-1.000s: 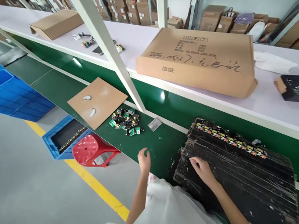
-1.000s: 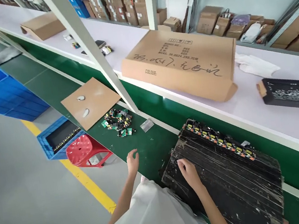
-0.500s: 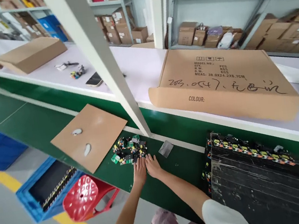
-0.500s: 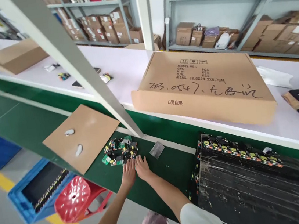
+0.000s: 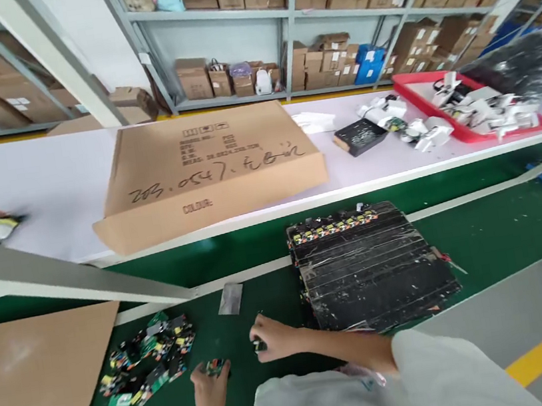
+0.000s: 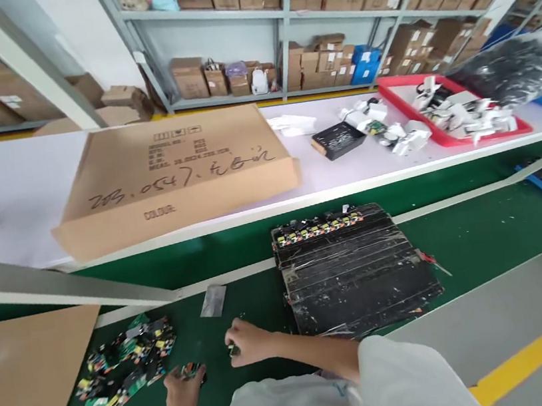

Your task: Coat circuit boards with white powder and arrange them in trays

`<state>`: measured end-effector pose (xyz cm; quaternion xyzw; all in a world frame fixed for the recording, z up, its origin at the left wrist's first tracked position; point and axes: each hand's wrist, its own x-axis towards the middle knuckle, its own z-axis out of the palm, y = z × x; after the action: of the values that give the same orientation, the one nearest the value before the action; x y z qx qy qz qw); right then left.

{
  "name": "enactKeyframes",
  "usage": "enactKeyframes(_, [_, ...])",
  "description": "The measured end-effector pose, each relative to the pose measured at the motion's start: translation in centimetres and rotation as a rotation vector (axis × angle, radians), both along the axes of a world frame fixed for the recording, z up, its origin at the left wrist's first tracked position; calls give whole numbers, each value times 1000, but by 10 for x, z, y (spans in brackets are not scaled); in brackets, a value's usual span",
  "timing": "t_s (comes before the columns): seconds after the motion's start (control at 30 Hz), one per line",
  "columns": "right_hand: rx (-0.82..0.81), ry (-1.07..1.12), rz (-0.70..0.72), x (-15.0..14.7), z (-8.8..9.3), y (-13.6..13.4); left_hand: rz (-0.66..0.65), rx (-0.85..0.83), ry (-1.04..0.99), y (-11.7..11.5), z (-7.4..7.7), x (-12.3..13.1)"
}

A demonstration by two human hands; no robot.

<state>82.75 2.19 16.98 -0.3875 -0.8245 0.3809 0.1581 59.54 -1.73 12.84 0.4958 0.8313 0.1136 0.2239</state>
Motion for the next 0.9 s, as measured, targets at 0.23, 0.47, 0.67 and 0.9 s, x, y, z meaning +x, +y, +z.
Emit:
enactKeyframes(0.23, [77, 123, -677, 273, 47, -51, -166, 147, -564, 16, 47, 258])
enactKeyframes(0.47, [302, -149, -724, 420, -15, -75, -445, 416, -427, 17, 17, 494])
enactKeyframes(0.67, [214, -211, -525, 457, -42, -118, -509, 407, -352, -25, -2, 513])
enactKeyframes(0.9, [192, -223, -435, 478, -49, -123, -432, 304, -299, -37, 0, 492])
